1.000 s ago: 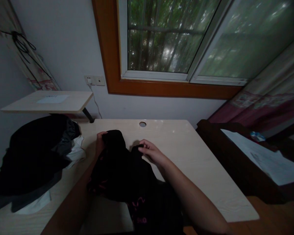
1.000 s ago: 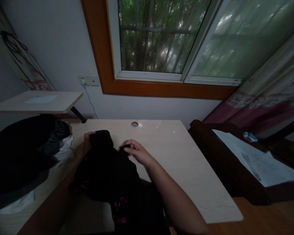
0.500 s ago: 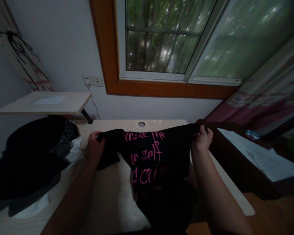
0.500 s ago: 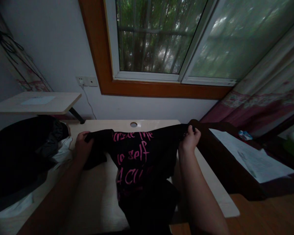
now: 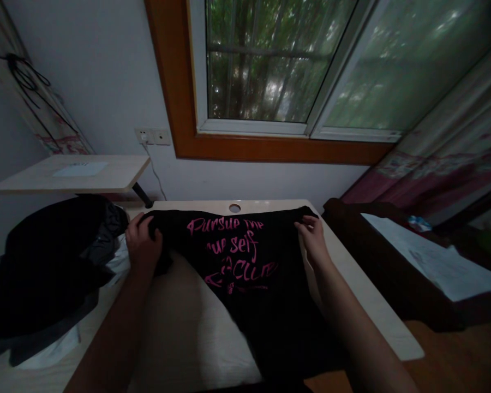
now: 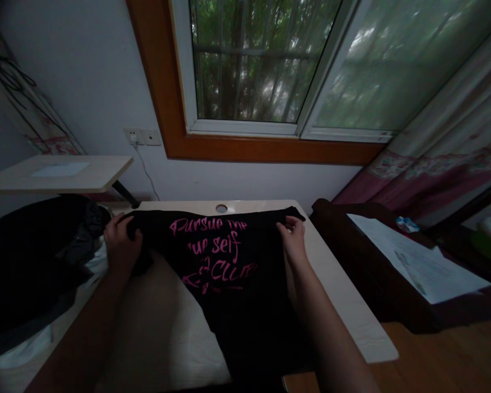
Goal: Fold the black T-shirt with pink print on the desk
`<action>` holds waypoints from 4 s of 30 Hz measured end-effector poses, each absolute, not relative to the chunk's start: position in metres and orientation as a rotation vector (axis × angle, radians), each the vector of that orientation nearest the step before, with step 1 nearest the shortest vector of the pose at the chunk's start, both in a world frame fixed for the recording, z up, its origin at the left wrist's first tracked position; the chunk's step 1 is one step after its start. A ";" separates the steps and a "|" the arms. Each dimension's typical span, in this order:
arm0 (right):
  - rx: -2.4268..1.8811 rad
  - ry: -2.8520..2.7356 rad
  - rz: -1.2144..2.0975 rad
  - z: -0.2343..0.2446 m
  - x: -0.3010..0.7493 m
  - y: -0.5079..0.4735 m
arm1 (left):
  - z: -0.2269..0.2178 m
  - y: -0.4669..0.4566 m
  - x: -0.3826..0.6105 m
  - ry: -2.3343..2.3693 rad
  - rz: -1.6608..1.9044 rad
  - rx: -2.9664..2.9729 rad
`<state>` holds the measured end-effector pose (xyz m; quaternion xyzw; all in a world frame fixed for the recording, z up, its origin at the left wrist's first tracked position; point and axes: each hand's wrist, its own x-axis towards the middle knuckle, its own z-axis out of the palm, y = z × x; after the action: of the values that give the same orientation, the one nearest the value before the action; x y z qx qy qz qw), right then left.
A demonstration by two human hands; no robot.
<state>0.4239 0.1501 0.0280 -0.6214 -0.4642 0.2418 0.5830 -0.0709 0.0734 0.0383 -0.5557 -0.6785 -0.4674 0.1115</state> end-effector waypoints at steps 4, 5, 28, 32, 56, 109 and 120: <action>-1.653 -1.638 0.336 0.019 0.411 0.135 | 0.049 0.065 -0.041 -1.848 -1.267 -1.772; -1.689 -1.759 0.294 0.018 0.408 0.130 | 0.051 0.063 -0.036 -1.812 -1.257 -1.826; -1.418 -2.401 0.955 0.057 0.363 0.051 | 0.020 0.053 0.003 -1.304 -0.367 -2.858; -1.288 -2.411 1.257 0.061 0.348 0.033 | 0.025 0.054 -0.026 -1.501 -0.368 -2.894; -1.610 -2.392 0.511 0.049 0.330 0.120 | 0.045 0.135 -0.102 -1.963 -0.677 -2.449; -1.675 -2.346 0.659 0.088 0.434 0.176 | 0.060 0.134 -0.100 -2.305 -0.214 -2.203; -1.389 -1.985 0.022 0.096 0.390 0.170 | 0.057 0.144 -0.054 -1.943 -1.067 -2.186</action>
<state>0.3898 0.1699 0.0963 -0.5366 -0.7670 0.0086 0.3517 -0.0535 0.1439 0.0568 -0.7021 -0.6240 -0.3428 0.0140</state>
